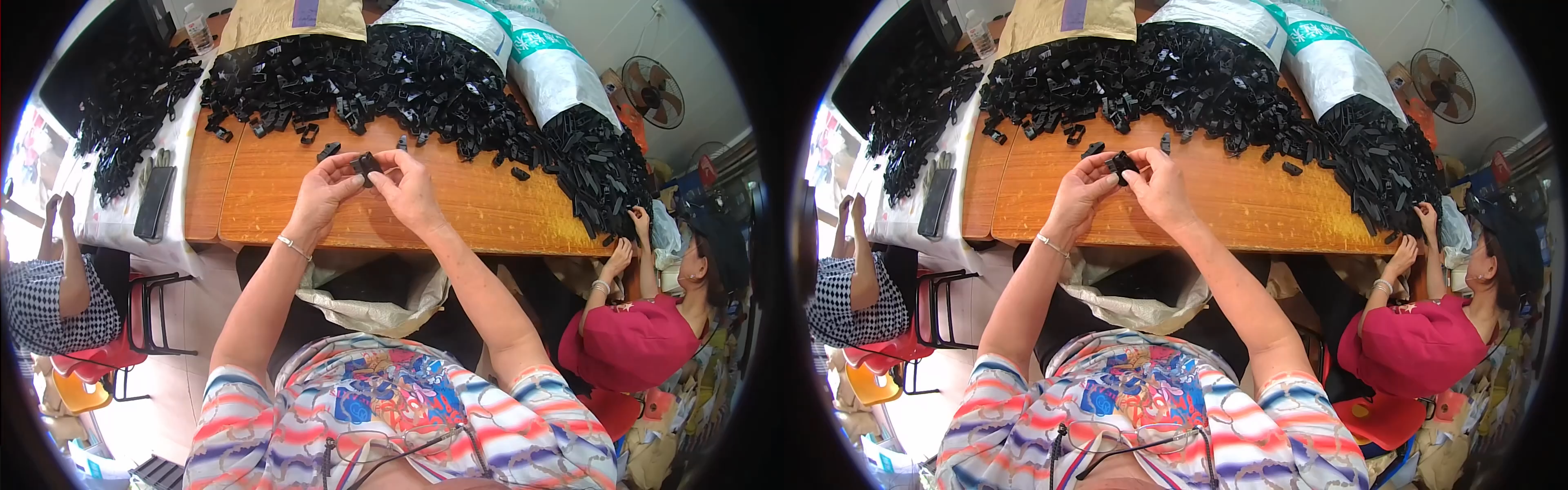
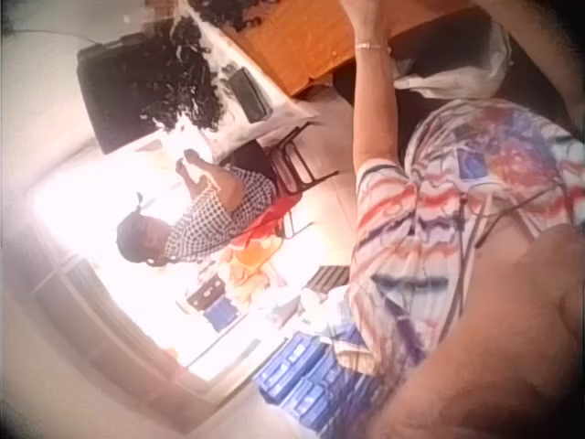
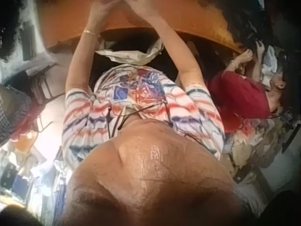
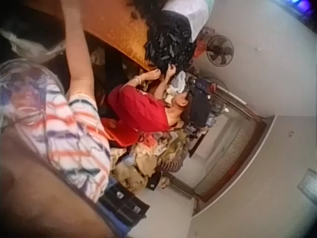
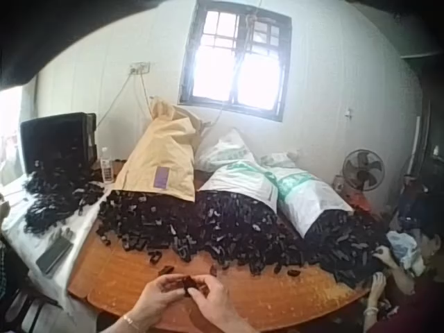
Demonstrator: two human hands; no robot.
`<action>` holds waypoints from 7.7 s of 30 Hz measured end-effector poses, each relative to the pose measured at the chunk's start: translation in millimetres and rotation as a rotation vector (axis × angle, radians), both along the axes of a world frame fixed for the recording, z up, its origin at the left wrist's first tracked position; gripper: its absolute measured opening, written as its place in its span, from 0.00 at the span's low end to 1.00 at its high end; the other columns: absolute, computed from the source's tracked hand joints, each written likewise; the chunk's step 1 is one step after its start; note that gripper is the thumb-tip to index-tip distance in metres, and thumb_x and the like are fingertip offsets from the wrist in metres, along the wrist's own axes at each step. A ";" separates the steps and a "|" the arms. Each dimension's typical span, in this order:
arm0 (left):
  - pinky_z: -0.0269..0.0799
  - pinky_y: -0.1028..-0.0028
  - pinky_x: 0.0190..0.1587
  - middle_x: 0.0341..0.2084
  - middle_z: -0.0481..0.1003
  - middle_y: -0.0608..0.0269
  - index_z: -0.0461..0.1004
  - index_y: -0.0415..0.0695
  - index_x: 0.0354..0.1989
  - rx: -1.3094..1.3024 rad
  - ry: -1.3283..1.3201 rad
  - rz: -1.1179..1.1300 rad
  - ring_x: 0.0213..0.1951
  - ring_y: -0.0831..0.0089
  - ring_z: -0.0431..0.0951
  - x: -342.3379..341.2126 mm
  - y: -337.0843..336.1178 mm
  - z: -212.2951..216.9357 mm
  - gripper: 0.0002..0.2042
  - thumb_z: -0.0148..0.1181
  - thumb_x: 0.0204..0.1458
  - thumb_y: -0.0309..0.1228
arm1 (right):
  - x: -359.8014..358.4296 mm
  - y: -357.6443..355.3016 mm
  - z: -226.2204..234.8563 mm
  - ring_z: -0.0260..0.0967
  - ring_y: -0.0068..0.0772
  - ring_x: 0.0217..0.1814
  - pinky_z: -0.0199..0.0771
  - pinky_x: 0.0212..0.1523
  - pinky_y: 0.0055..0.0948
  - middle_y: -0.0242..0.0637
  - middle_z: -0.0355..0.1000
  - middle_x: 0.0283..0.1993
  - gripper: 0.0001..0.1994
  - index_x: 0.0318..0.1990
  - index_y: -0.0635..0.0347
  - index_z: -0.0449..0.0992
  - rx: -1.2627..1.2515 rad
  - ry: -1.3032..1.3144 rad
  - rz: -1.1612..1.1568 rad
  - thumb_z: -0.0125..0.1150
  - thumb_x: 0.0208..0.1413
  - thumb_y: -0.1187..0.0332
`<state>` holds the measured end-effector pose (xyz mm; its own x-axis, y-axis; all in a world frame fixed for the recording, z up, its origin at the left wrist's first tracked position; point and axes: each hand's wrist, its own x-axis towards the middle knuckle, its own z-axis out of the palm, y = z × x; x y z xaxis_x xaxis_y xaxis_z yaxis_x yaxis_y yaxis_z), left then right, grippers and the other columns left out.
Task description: Inspecting and sorting small black plastic components on a workbench.
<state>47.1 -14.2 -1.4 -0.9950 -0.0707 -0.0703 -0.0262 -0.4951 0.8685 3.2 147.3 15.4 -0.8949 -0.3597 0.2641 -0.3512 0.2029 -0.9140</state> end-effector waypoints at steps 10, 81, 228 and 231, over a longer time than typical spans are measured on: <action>0.74 0.76 0.52 0.45 0.75 0.59 0.69 0.35 0.55 0.027 0.085 -0.049 0.46 0.75 0.76 5.1 -0.7 -0.2 0.20 0.61 0.52 0.18 | 13.6 0.1 3.6 0.75 0.29 0.34 0.76 0.34 0.26 0.40 0.73 0.39 0.10 0.42 0.69 0.75 -0.073 0.013 0.000 0.62 0.52 0.80; 0.72 0.78 0.34 0.32 0.78 0.64 0.74 0.36 0.50 -0.931 0.080 -0.026 0.29 0.79 0.73 0.1 -19.3 -2.0 0.15 0.61 0.53 0.25 | 20.3 89.1 -11.9 0.71 0.46 0.43 0.72 0.46 0.34 0.43 0.71 0.38 0.12 0.47 0.63 0.75 0.419 0.185 0.168 0.61 0.54 0.74; 0.73 0.74 0.37 0.31 0.76 0.56 0.76 0.39 0.45 -1.200 0.316 -0.149 0.32 0.70 0.78 90.7 8.7 15.9 0.14 0.64 0.50 0.28 | -6.4 92.0 -17.5 0.74 0.41 0.37 0.74 0.38 0.36 0.42 0.73 0.39 0.08 0.38 0.60 0.78 0.444 0.279 -0.328 0.67 0.49 0.71; 0.74 0.72 0.37 0.32 0.76 0.57 0.77 0.38 0.42 -1.167 0.284 -0.057 0.32 0.68 0.79 71.0 3.9 22.9 0.13 0.65 0.50 0.29 | -26.1 96.5 -16.8 0.73 0.50 0.41 0.74 0.41 0.42 0.44 0.70 0.44 0.07 0.37 0.60 0.78 0.611 0.333 -0.398 0.66 0.50 0.71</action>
